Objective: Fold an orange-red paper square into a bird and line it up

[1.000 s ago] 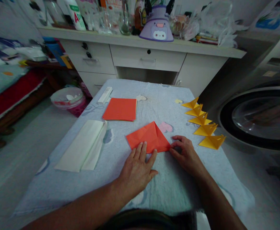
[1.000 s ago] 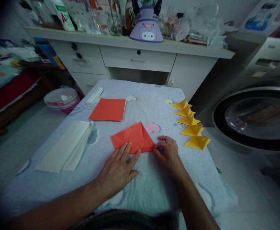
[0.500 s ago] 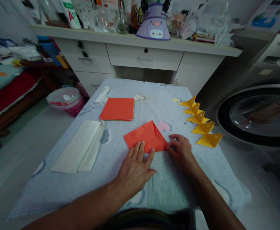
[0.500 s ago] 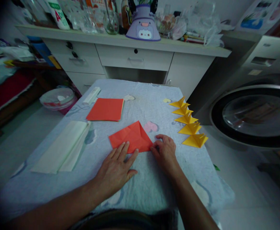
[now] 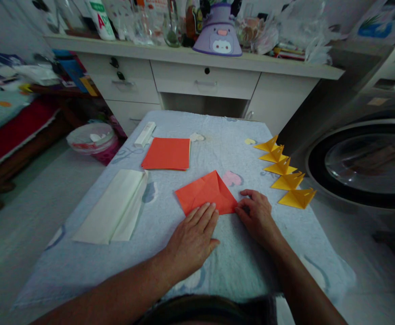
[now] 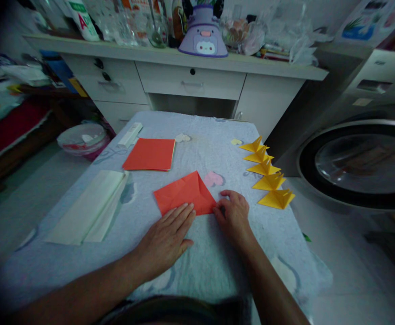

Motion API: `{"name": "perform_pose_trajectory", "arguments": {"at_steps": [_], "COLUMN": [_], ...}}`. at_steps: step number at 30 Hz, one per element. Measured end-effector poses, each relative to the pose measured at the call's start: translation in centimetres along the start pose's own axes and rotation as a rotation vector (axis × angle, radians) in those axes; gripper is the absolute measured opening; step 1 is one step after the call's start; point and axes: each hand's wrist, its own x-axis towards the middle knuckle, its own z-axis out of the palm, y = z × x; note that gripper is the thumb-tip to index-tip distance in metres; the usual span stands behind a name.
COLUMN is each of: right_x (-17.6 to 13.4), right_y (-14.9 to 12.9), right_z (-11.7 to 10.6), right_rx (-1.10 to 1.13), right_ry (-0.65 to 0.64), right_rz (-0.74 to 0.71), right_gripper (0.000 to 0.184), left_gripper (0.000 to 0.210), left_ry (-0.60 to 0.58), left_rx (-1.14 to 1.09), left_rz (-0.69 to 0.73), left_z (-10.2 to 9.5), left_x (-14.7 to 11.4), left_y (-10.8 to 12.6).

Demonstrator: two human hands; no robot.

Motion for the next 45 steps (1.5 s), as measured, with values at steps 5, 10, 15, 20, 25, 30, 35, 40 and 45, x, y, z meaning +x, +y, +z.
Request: {"name": "perform_pose_trajectory", "arguments": {"at_steps": [5,10,15,20,25,30,35,40,45], "right_x": [-0.2,-0.3,-0.3,-0.2,0.0,0.1,0.1,0.0,0.0], "right_y": [-0.2,-0.6,-0.6,-0.8,-1.1,-1.1,-1.3,-1.3,-1.2], "right_z": [-0.3,-0.5,-0.2,-0.2,-0.3,0.0,0.1,0.3,0.5], "right_rx": [0.010,0.021,0.020,0.024,0.022,0.016,0.017,0.017,0.016], "right_ry": [-0.004,-0.005,-0.003,-0.004,-0.019,-0.001,0.016,0.042,0.042], "right_rz": [-0.026,-0.055,-0.064,-0.041,-0.012,-0.001,0.013,0.013,0.019], "right_gripper": [0.013,0.010,0.010,0.012,0.015,0.014,0.014,0.012,0.012], "left_gripper": [0.063,0.065,0.063,0.063,0.063,0.062,0.062,0.063,0.063], "left_ry": [-0.019,-0.026,-0.039,-0.035,-0.016,-0.010,0.001,0.002,-0.001], "left_rx": [-0.021,-0.040,-0.060,-0.053,-0.036,-0.022,-0.016,-0.014,-0.025], "left_rz": [0.015,0.008,-0.002,-0.007,-0.001,0.005,0.005,0.003,-0.009], "left_z": [0.1,0.3,0.3,0.2,0.2,0.1,0.2,0.4,0.5], "left_x": [-0.1,-0.1,-0.2,-0.1,-0.1,0.0,0.0,0.0,0.0], "left_y": [-0.2,-0.1,0.0,0.1,0.2,0.2,0.1,0.0,-0.1]}}
